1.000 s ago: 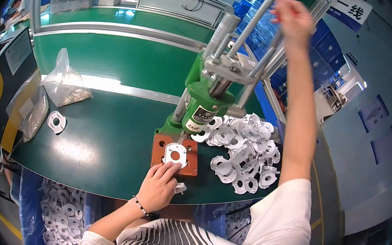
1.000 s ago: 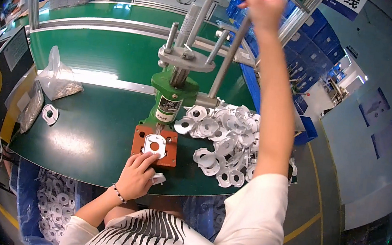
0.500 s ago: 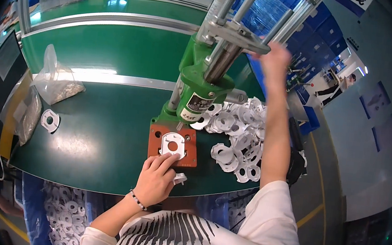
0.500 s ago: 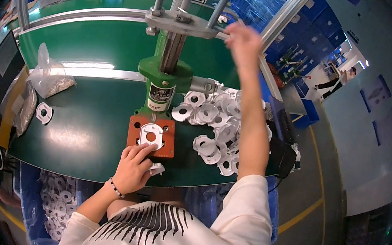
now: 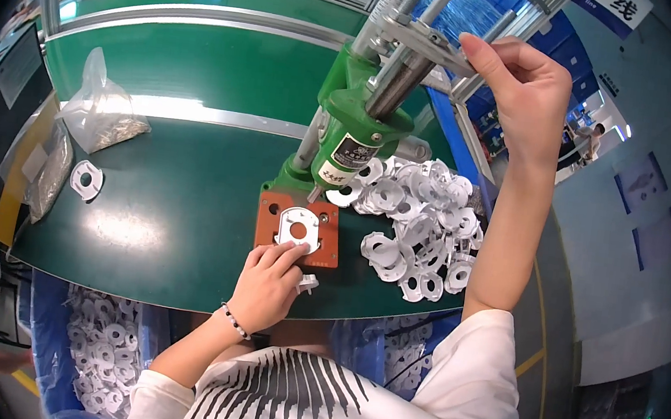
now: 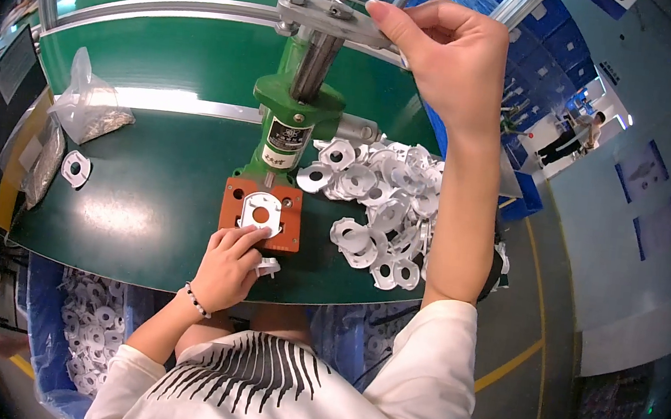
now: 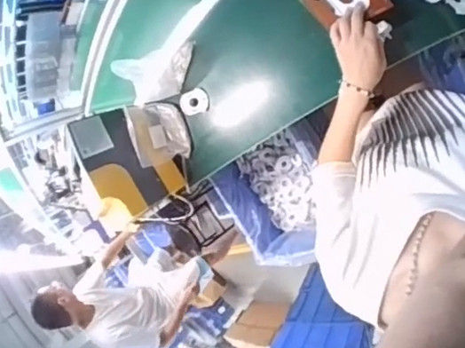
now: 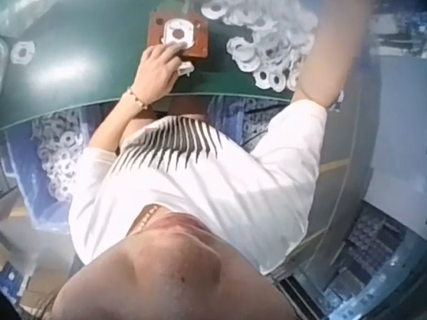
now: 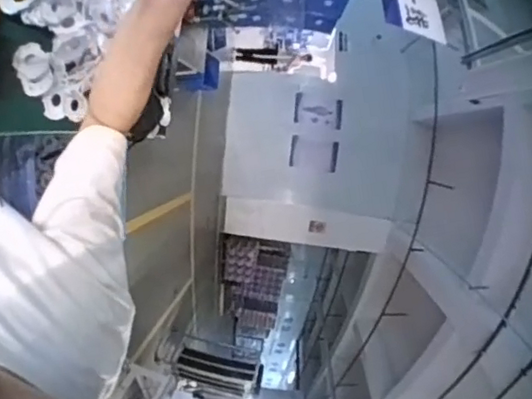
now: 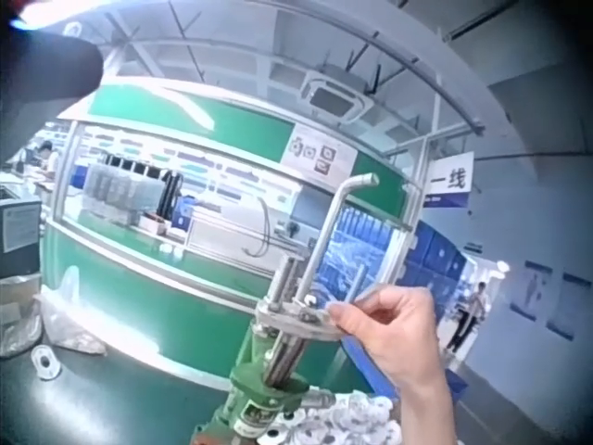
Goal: The person assembles plastic components by placing parts onto a fixture, inserting metal pins, pressing them with a manual press, joining plastic pieces by hand, and passing parts to a coworker.
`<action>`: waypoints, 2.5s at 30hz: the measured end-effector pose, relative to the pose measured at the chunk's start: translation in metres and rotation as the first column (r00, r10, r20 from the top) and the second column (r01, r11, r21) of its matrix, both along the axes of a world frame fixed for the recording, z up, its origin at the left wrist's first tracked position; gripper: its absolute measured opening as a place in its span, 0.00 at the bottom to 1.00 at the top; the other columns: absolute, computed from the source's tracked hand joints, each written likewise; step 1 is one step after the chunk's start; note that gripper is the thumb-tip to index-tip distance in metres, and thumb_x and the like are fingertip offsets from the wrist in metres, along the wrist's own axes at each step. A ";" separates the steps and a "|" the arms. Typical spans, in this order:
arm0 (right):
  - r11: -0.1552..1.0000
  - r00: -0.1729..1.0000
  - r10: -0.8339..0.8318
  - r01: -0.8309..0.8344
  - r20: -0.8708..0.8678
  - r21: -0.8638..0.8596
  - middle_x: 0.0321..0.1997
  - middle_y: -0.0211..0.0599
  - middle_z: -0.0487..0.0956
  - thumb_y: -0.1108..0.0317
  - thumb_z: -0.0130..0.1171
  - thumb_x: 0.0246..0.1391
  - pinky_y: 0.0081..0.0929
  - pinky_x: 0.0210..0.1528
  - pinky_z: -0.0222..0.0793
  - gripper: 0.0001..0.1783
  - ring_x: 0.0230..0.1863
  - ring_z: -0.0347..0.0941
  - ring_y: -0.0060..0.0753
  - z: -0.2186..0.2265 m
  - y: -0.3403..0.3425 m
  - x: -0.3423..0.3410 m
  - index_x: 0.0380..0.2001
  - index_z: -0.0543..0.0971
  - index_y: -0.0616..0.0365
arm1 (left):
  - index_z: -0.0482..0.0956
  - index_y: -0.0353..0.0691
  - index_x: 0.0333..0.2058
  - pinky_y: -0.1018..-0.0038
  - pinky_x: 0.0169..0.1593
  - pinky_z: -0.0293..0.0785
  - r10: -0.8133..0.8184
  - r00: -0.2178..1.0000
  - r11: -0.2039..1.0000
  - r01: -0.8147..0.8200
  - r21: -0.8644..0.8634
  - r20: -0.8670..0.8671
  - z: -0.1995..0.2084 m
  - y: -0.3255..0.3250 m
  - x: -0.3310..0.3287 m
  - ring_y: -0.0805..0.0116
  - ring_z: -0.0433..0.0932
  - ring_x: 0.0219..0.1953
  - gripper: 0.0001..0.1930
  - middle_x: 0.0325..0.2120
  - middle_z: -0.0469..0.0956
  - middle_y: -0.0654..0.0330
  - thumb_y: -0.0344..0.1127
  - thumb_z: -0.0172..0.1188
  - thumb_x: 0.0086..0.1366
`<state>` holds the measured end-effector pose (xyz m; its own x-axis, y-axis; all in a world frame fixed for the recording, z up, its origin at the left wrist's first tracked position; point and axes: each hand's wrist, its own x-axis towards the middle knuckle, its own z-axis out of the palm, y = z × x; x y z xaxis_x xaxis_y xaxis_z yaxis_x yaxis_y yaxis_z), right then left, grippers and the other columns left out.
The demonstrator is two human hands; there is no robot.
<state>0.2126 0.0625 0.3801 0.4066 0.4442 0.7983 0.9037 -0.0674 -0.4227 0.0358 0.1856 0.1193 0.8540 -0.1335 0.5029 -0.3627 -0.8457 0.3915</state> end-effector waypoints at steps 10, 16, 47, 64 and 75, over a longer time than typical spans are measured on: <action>0.998 1.000 0.006 -0.006 0.000 -0.065 0.20 0.29 0.77 0.72 0.64 0.43 0.10 0.26 0.60 0.06 0.23 0.68 0.12 0.000 -0.001 -0.002 0.20 0.80 0.64 | 0.73 0.36 0.28 0.64 0.53 0.58 0.024 1.000 0.999 -0.024 -0.030 0.005 -0.002 0.000 -0.003 0.60 0.64 0.52 0.10 0.48 0.68 0.56 0.30 0.58 0.44; 0.996 0.975 0.019 0.001 -0.220 0.091 0.36 0.36 0.79 0.66 0.59 0.50 0.20 0.42 0.68 0.13 0.36 0.73 0.22 0.000 -0.015 0.029 0.34 0.78 0.66 | 0.69 0.38 0.27 0.62 0.53 0.57 0.021 0.998 0.997 -0.017 -0.069 0.056 -0.007 -0.002 0.002 0.60 0.64 0.51 0.11 0.49 0.67 0.57 0.29 0.59 0.42; 0.915 0.389 0.101 0.326 -0.916 0.239 0.29 0.30 0.74 0.68 0.49 0.56 0.11 0.28 0.63 0.11 0.27 0.68 0.16 -0.315 -0.075 -0.176 0.39 0.74 0.62 | 0.72 0.37 0.31 0.68 0.34 0.72 0.298 0.943 0.700 -0.112 -0.705 0.146 0.008 0.064 0.046 0.56 0.75 0.29 0.11 0.28 0.74 0.53 0.32 0.62 0.48; 0.889 0.270 0.432 0.034 -0.861 0.457 0.42 0.38 0.67 0.73 0.43 0.54 0.19 0.36 0.66 0.25 0.34 0.68 0.23 -0.252 -0.027 -0.124 0.56 0.54 0.62 | 0.71 0.31 0.43 0.61 0.49 0.65 0.952 -0.216 -0.230 -0.972 0.041 0.216 -0.069 0.341 -0.114 0.46 0.70 0.45 0.26 0.40 0.72 0.42 0.51 0.50 0.58; 0.907 0.393 0.417 -0.123 -0.820 0.403 0.38 0.35 0.70 0.76 0.49 0.53 0.17 0.37 0.68 0.22 0.34 0.69 0.19 -0.253 -0.012 -0.120 0.51 0.60 0.64 | 0.72 0.32 0.42 0.82 0.32 0.73 -0.144 0.960 0.578 -0.114 -0.808 -0.239 0.028 0.011 -0.011 0.78 0.76 0.29 0.15 0.29 0.78 0.57 0.25 0.57 0.55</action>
